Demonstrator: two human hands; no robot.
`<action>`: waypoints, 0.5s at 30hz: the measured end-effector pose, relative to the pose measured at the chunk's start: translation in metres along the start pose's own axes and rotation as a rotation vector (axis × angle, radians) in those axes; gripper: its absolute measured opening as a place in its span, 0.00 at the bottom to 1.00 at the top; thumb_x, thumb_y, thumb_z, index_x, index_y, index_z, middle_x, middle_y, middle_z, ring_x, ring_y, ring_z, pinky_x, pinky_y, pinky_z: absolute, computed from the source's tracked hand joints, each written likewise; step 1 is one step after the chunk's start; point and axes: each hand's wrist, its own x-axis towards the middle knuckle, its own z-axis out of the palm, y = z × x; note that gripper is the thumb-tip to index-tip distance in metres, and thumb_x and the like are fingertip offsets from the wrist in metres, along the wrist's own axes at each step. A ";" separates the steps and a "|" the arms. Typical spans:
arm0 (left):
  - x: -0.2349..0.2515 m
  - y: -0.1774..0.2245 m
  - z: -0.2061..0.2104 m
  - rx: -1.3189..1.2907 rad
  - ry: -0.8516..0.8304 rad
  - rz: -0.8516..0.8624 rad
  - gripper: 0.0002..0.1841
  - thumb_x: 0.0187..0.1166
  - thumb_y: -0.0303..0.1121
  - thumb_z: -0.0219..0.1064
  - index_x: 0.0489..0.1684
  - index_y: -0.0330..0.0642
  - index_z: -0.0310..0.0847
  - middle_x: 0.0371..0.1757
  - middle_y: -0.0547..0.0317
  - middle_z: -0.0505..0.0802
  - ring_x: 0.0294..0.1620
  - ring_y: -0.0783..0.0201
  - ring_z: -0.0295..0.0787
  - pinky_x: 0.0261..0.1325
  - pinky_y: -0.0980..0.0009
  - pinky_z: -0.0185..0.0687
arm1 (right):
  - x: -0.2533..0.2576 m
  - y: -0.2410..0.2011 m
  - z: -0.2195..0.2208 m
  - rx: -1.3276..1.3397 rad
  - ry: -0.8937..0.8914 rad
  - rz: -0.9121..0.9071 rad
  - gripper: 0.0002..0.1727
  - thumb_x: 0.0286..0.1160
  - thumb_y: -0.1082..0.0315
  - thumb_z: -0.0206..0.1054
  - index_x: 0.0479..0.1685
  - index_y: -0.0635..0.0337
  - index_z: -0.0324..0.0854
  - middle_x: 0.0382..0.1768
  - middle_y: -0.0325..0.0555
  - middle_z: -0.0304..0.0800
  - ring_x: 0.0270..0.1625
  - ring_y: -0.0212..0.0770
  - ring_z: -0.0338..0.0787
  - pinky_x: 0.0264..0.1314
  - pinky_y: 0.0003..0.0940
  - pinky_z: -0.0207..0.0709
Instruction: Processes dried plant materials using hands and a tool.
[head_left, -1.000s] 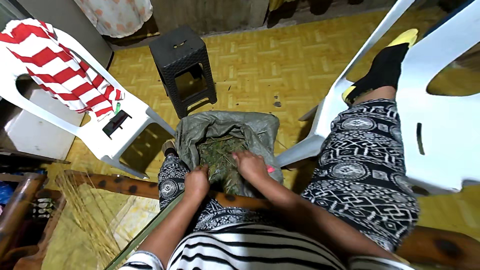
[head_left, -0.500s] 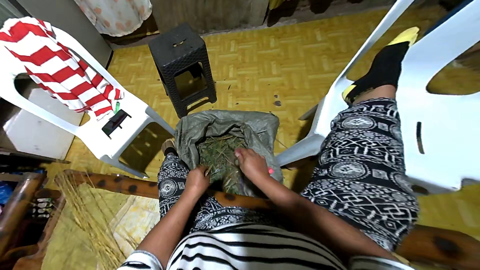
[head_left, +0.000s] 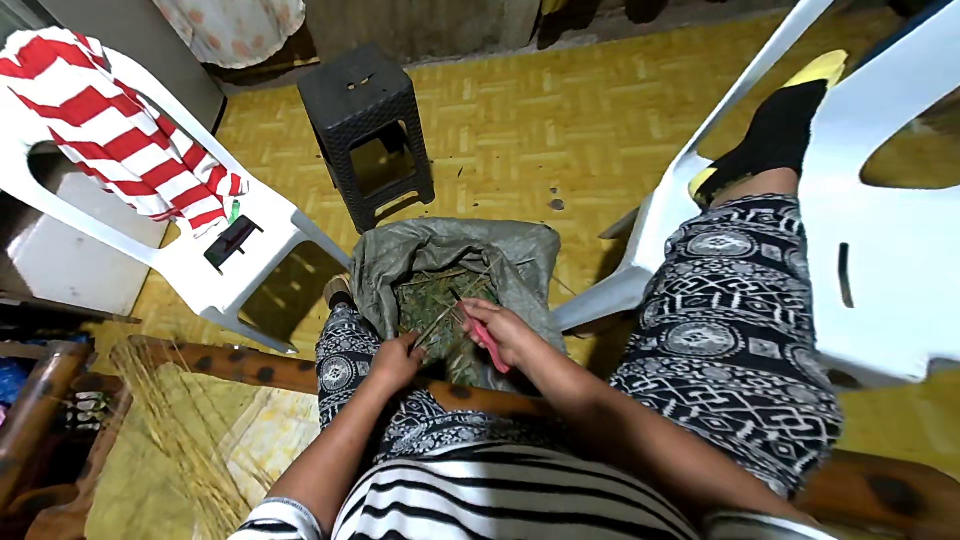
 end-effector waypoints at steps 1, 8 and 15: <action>0.000 -0.002 0.000 0.000 -0.005 0.006 0.22 0.92 0.40 0.55 0.75 0.36 0.79 0.59 0.40 0.92 0.62 0.47 0.89 0.72 0.47 0.77 | 0.002 0.001 -0.001 -0.023 0.011 -0.009 0.20 0.95 0.60 0.53 0.77 0.57 0.73 0.29 0.39 0.83 0.19 0.28 0.73 0.22 0.21 0.66; 0.001 0.007 0.000 0.075 0.040 -0.050 0.20 0.94 0.37 0.52 0.68 0.30 0.81 0.60 0.35 0.90 0.64 0.44 0.88 0.74 0.48 0.77 | -0.002 0.001 -0.004 -0.610 0.056 -0.253 0.24 0.96 0.61 0.50 0.82 0.61 0.72 0.66 0.59 0.86 0.61 0.47 0.89 0.68 0.43 0.79; 0.006 0.024 0.014 0.342 0.153 -0.152 0.21 0.93 0.36 0.52 0.79 0.40 0.76 0.70 0.37 0.87 0.69 0.38 0.87 0.71 0.40 0.79 | -0.014 0.015 0.009 -1.081 -0.090 -0.414 0.27 0.96 0.55 0.46 0.83 0.58 0.73 0.77 0.60 0.80 0.80 0.59 0.79 0.84 0.60 0.65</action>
